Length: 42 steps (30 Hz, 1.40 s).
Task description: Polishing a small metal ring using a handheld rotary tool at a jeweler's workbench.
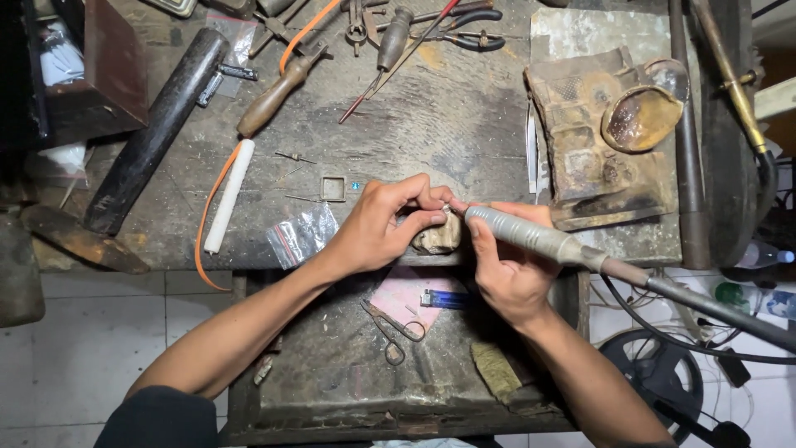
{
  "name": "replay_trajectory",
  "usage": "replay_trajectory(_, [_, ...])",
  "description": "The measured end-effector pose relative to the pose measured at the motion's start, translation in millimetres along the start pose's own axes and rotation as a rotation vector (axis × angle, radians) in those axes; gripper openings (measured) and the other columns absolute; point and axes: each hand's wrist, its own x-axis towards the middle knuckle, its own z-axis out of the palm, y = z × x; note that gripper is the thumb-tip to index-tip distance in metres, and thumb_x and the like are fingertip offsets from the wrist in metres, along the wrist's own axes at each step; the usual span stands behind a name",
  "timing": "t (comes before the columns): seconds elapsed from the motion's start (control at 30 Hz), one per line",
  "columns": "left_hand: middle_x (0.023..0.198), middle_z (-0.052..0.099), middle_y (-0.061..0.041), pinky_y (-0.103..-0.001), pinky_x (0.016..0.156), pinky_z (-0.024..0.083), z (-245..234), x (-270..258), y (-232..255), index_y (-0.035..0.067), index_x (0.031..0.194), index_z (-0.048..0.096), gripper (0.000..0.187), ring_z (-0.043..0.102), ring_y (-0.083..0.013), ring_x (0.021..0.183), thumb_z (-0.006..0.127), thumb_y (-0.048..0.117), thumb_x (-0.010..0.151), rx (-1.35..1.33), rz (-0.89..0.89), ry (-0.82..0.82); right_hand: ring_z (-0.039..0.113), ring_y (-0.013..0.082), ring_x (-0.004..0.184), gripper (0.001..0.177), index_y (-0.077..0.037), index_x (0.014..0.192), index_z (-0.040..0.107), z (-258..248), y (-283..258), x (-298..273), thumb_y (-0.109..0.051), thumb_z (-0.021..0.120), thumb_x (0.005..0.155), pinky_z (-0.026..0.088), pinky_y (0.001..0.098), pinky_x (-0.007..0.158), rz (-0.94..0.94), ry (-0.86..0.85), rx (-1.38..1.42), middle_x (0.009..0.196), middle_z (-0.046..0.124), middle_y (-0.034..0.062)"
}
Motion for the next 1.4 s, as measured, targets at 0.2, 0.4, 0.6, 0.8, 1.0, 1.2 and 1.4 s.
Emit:
replay_trajectory(0.2, [0.111,0.073,-0.024,-0.043,0.089,0.058,-0.1,0.4,-0.8,-0.002,0.089,0.061,0.016,0.067,-0.0353,0.113,0.071,0.01,0.095,-0.001,0.001,-0.004,0.078,0.0306,0.085,0.024,0.011,0.099,0.061,-1.3,1.8,-0.5,0.002,0.081,0.09,0.057,0.0339,0.08,0.012,-0.01,-0.003,0.089,0.075,0.0225])
replay_trajectory(0.4, [0.111,0.072,-0.027,-0.044,0.09,0.057,-2.0,0.5,-0.3,-0.004,0.088,0.061,0.015,0.065,-0.0375,0.114,0.071,0.007,0.094,-0.013,0.003,-0.014,0.078,0.03,0.087,0.023,0.01,0.099,0.062,0.4,0.1,-0.8,0.002,0.082,0.089,0.057,0.0326,0.08,0.023,-0.012,-0.019,0.09,0.076,0.0222])
replay_trajectory(0.6, [0.112,0.072,-0.026,-0.041,0.088,0.058,2.5,-4.5,-4.2,-0.004,0.09,0.061,0.016,0.066,-0.0359,0.113,0.07,0.008,0.095,-0.011,0.005,0.004,0.078,0.0289,0.084,0.022,0.01,0.098,0.064,5.0,-2.8,1.8,0.003,0.083,0.088,0.058,0.0325,0.076,0.039,0.019,0.009,0.087,0.075,0.0214])
replay_trajectory(0.8, [0.114,0.073,-0.025,-0.036,0.083,0.059,1.0,-6.1,-13.4,-0.003,0.094,0.059,0.015,0.068,-0.0308,0.112,0.069,0.009,0.097,-0.059,-0.007,0.018,0.075,0.024,0.081,0.017,0.011,0.101,0.062,-0.7,-14.1,7.4,0.003,0.076,0.094,0.058,0.0311,0.075,0.049,0.154,0.071,0.087,0.073,0.02])
replay_trajectory(1.0, [0.119,0.071,-0.028,-0.036,0.086,0.059,0.1,-6.5,-14.3,-0.007,0.098,0.057,0.014,0.065,-0.0233,0.11,0.065,0.005,0.098,-0.187,-0.056,-0.02,0.075,0.0382,0.082,0.02,0.015,0.1,0.055,2.8,-16.7,4.4,-0.002,0.065,0.1,0.062,0.0443,0.073,0.049,0.223,0.237,0.088,0.069,0.0317])
replay_trajectory(1.2, [0.124,0.068,-0.029,-0.037,0.1,0.056,3.7,-9.6,-26.4,-0.009,0.11,0.055,0.019,0.065,-0.027,0.116,0.065,-0.003,0.096,-0.315,-0.094,0.003,0.072,0.0528,0.1,0.026,0.006,0.109,0.043,2.4,-4.9,3.3,-0.013,0.061,0.104,0.064,0.0576,0.081,0.084,0.206,0.409,0.106,0.064,0.0384])
replay_trajectory(1.4, [0.124,0.067,-0.028,-0.039,0.103,0.056,7.0,-10.9,-26.8,-0.008,0.12,0.05,0.035,0.065,-0.0315,0.119,0.069,-0.007,0.091,-0.405,-0.114,0.091,0.075,0.0478,0.082,0.029,0.009,0.107,0.043,-0.9,2.6,0.2,-0.012,0.062,0.102,0.066,0.053,0.073,0.107,0.168,0.388,0.098,0.065,0.0372])
